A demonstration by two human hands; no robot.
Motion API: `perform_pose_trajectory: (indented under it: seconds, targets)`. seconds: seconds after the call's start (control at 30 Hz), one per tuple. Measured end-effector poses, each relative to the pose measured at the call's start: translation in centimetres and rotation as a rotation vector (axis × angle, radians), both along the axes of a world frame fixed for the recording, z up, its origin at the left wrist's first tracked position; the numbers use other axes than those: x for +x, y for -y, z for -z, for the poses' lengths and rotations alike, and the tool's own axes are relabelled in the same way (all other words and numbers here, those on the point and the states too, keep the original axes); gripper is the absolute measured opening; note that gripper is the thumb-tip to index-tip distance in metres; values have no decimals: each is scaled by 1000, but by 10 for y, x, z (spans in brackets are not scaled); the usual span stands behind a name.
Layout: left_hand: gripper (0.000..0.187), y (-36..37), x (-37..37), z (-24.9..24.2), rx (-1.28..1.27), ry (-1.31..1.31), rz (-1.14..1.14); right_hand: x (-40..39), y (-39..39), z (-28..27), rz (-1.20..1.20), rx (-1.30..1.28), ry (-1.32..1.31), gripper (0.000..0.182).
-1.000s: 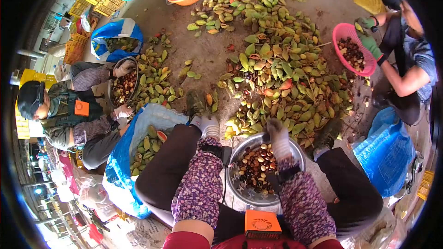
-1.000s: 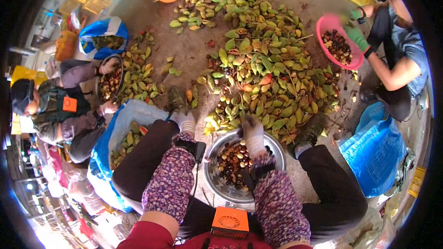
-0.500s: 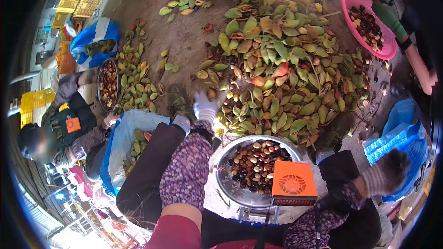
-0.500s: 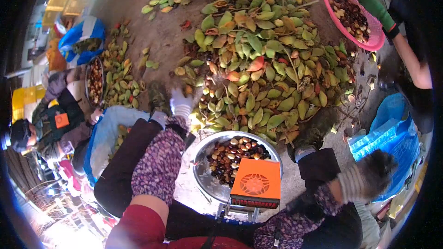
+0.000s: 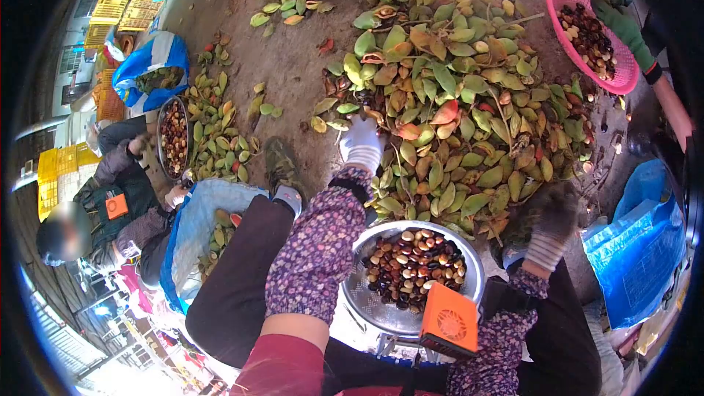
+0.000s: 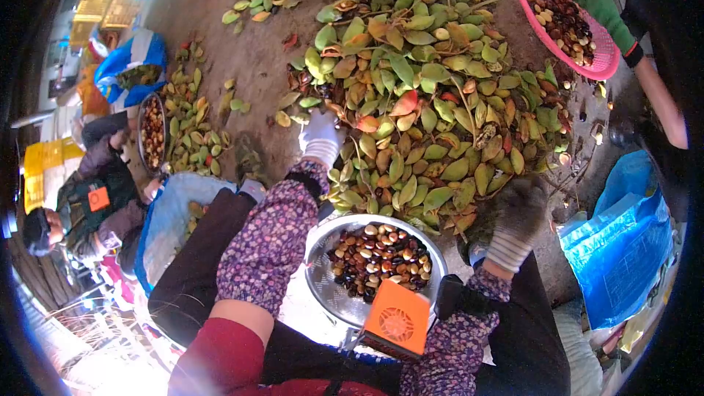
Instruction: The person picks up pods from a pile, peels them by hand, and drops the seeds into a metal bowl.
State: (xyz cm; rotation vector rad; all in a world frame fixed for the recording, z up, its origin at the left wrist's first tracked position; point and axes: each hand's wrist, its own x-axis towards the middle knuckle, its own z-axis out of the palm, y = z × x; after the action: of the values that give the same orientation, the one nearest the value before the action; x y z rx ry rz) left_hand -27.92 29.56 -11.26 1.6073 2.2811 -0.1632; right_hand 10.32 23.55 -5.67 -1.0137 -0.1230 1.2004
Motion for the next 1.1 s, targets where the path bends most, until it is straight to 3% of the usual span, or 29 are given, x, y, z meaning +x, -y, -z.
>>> perform_pose_trajectory:
  seconds: [0.03,0.13,0.2,0.23,0.3,0.37,0.43,0.5,0.57,0.6,0.63,0.7,0.73,0.77,0.8,0.83,0.9,0.97,1.03,1.1]
  targets:
    - [41,-8,7,-7,-104,-54,-28,-18,-2,-1,-130,-60,77,30]
    - [41,-12,-10,39,-80,52,-161,-75,1,-7,-519,-200,306,34]
    - [37,-3,7,1,-117,-100,45,-109,8,-7,-735,-215,334,33]
    - [35,11,10,-8,135,-59,64,-124,12,-6,-820,-203,283,33]
    - [34,28,24,-45,183,197,89,-146,18,-7,-959,-207,295,33]
    - [24,44,57,-86,41,480,139,-164,30,7,-909,-191,226,34]
    - [27,65,66,-74,107,530,444,-176,40,28,-902,-169,265,32]
    - [34,73,74,-71,70,423,505,-181,40,33,-841,-163,511,30]
    - [44,70,72,-77,-59,641,489,-169,40,19,-860,-182,455,27]
    - [51,51,57,-93,-230,793,563,-162,38,13,-881,-236,268,25]
    - [47,40,32,-77,-267,826,481,-158,37,11,-898,-289,80,24]
    - [32,1,-6,-81,-198,670,-138,-159,41,12,-859,-297,81,19]
    - [31,-8,-33,-69,136,578,-208,-160,42,11,-845,-271,108,18]
    - [33,-20,-69,-43,230,327,-385,-160,43,10,-836,-246,135,18]
    - [40,-28,-96,-37,144,33,-317,-160,42,5,-859,-237,156,18]
    - [40,-35,-100,-36,146,32,-334,-163,41,9,-856,-237,131,17]
    - [60,-39,-110,-35,173,-45,-146,-161,39,5,-821,-357,24,17]
    - [70,-48,-106,-20,383,3,33,-160,40,13,-841,-353,-1,18]
    - [82,-74,-73,-47,90,-113,58,-157,41,16,-847,-359,-28,19]
    - [81,-92,-52,-54,8,-106,63,-158,40,10,-887,-323,94,20]
